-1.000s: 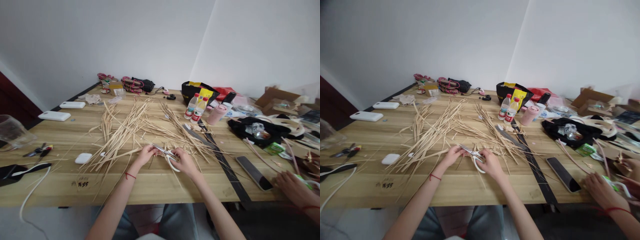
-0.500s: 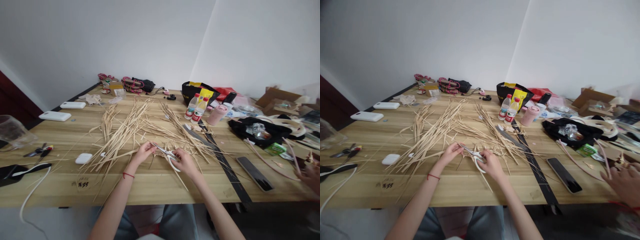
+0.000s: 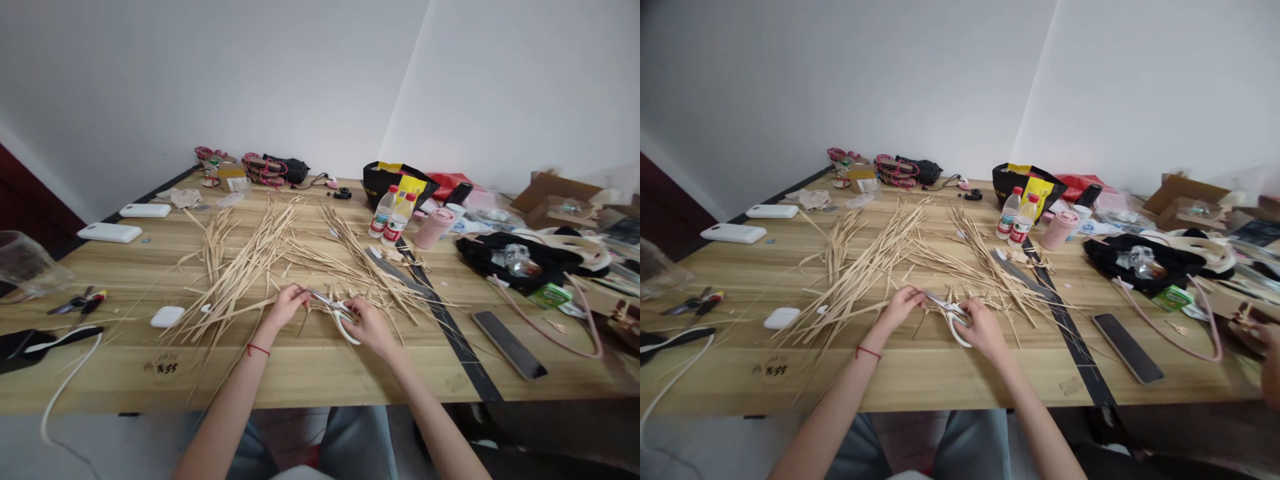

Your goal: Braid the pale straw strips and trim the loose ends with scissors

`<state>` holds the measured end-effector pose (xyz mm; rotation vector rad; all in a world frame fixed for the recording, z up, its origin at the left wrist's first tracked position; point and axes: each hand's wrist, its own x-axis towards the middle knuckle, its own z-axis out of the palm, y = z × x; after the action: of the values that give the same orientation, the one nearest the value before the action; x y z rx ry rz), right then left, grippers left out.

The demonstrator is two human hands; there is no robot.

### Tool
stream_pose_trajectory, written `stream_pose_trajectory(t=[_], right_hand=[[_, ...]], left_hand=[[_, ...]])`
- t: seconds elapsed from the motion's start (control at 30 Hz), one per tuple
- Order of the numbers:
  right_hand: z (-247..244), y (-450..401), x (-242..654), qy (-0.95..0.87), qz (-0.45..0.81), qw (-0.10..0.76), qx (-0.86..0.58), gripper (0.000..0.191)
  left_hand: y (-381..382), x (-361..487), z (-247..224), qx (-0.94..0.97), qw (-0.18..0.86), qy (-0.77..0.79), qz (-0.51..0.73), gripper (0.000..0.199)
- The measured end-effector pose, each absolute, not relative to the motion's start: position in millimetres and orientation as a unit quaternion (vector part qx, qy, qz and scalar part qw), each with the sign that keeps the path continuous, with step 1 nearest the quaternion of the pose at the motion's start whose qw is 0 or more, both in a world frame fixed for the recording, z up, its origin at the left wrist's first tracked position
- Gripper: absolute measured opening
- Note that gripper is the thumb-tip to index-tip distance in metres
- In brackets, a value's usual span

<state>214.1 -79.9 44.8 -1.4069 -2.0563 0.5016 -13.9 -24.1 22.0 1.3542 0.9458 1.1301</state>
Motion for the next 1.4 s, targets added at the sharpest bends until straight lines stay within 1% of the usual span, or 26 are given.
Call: stream_pose_trajectory(t=[0.3, 0.43, 0.63, 0.87, 1.1, 1.2, 1.3, 1.4], right_hand=[[44.0, -78.4, 216.9, -0.779, 0.191, 0.29, -0.522, 0.019], [42.4, -77.5, 217.3, -0.779, 0.19, 0.29, -0.523, 0.017], [43.0, -77.9, 218.3, -0.786, 0.182, 0.286, -0.518, 0.021], [44.8, -78.5, 216.4, -0.779, 0.197, 0.301, -0.514, 0.014], [43.9, -78.5, 219.2, -0.773, 0.202, 0.314, -0.513, 0.012], [45.1, -80.2, 220.1, -0.774, 0.2, 0.319, -0.51, 0.011], [45.8, -82.1, 220.0, -0.772, 0.199, 0.325, -0.509, 0.011], [44.6, -83.2, 219.3, -0.768, 0.201, 0.333, -0.509, 0.013]], left_hand=[[-23.9, -16.4, 22.6, 0.592, 0.535, 0.401, 0.45, 0.025], [-24.8, -18.1, 24.5, 0.607, 0.528, 0.395, 0.443, 0.027], [-25.2, -15.7, 22.2, 0.616, 0.516, 0.393, 0.446, 0.028], [-26.6, -13.0, 21.9, 0.608, 0.52, 0.39, 0.456, 0.026], [-30.8, -14.4, 29.9, 0.63, 0.531, 0.378, 0.423, 0.028], [-30.5, -13.5, 30.3, 0.593, 0.544, 0.377, 0.459, 0.027], [-27.7, -14.0, 27.0, 0.555, 0.534, 0.39, 0.505, 0.027], [-25.3, -15.3, 23.3, 0.544, 0.526, 0.398, 0.519, 0.028]])
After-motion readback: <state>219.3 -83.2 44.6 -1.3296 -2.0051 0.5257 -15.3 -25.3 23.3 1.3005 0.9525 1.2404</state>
